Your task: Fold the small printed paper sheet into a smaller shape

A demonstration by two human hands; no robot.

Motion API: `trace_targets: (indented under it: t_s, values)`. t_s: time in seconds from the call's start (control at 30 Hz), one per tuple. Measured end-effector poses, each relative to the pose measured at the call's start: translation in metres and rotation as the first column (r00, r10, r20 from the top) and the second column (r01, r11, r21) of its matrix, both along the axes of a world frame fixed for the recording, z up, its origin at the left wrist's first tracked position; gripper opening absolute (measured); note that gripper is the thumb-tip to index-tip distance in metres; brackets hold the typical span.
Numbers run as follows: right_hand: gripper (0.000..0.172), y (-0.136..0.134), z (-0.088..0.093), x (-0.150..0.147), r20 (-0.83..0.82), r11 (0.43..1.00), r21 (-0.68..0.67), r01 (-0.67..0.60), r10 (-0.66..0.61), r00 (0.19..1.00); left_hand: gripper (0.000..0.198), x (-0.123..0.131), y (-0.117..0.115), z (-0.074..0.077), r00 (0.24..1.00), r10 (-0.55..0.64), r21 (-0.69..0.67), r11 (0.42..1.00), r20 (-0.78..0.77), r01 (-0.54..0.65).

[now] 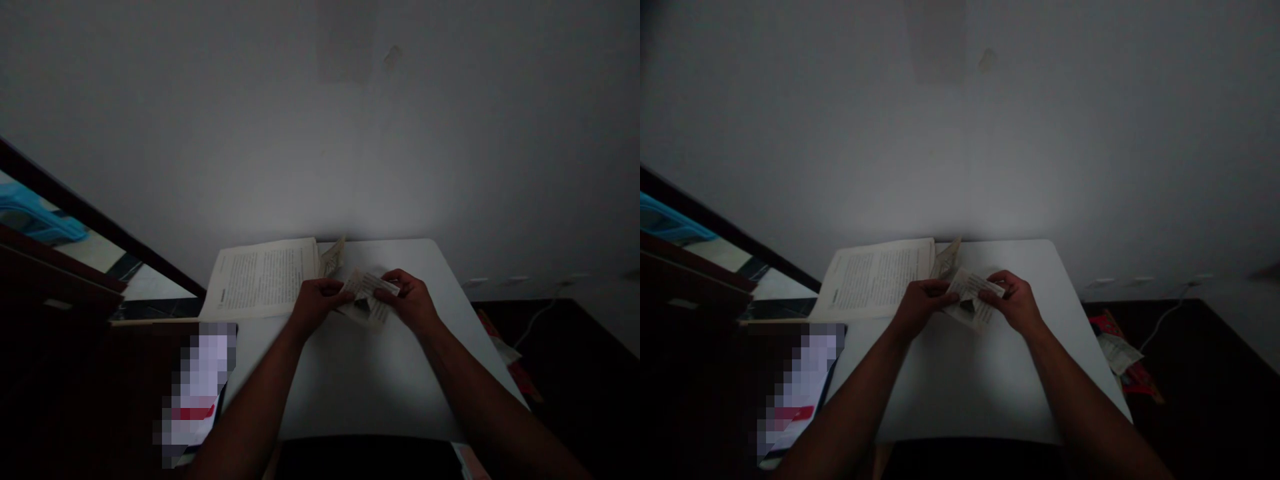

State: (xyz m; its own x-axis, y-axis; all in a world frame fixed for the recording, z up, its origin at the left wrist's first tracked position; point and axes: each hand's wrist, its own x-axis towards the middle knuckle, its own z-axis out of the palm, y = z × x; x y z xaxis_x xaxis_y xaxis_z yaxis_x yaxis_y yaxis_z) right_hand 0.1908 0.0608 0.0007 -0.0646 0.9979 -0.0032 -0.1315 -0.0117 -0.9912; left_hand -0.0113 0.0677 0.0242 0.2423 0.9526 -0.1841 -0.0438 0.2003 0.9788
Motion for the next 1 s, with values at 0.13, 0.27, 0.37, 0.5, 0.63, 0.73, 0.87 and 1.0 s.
trace_targets:
  t_s: [0.13, 0.27, 0.37, 0.5, 0.63, 0.73, 0.87, 1.0]
  values:
    - [0.036, 0.0, 0.003, 0.003, -0.078, 1.0, 0.022, -0.018, 0.02, 0.997, 0.027, -0.004, 0.004, -0.004, 0.996, 0.077, -0.026, 0.997, 0.045, -0.076]
    - [0.044, -0.001, 0.01, 0.0, -0.307, 0.996, 0.033, -0.081, 0.088, 0.948, 0.034, -0.003, 0.002, -0.004, 0.973, 0.011, -0.107, 0.994, 0.232, 0.014]
    - [0.04, -0.003, 0.013, -0.005, -0.333, 0.989, -0.011, -0.147, 0.135, 0.933, 0.044, 0.001, -0.001, -0.004, 0.922, -0.056, -0.19, 0.972, 0.383, 0.138]
    - [0.056, -0.006, 0.01, -0.015, -0.277, 0.97, -0.047, -0.238, 0.216, 0.936, 0.051, 0.01, -0.007, -0.007, 0.855, -0.132, -0.192, 0.946, 0.502, 0.259]
    - [0.054, -0.006, 0.004, -0.019, -0.225, 0.975, 0.024, -0.221, 0.221, 0.949, 0.042, 0.018, -0.012, -0.01, 0.825, -0.169, -0.144, 0.947, 0.539, 0.288]
    - [0.048, -0.005, 0.002, -0.016, -0.223, 0.98, 0.065, -0.19, 0.2, 0.954, 0.042, 0.021, -0.015, -0.006, 0.855, -0.237, -0.104, 0.943, 0.462, 0.318]
    - [0.049, -0.004, 0.01, -0.005, -0.284, 0.991, 0.06, -0.12, 0.132, 0.95, 0.034, 0.017, -0.018, 0.001, 0.968, -0.239, 0.155, 0.962, 0.072, 0.226]
    - [0.054, -0.001, 0.019, 0.007, -0.265, 0.996, -0.015, -0.092, 0.085, 0.961, 0.058, 0.008, -0.019, 0.005, 0.989, -0.09, 0.296, 0.948, -0.115, 0.12]
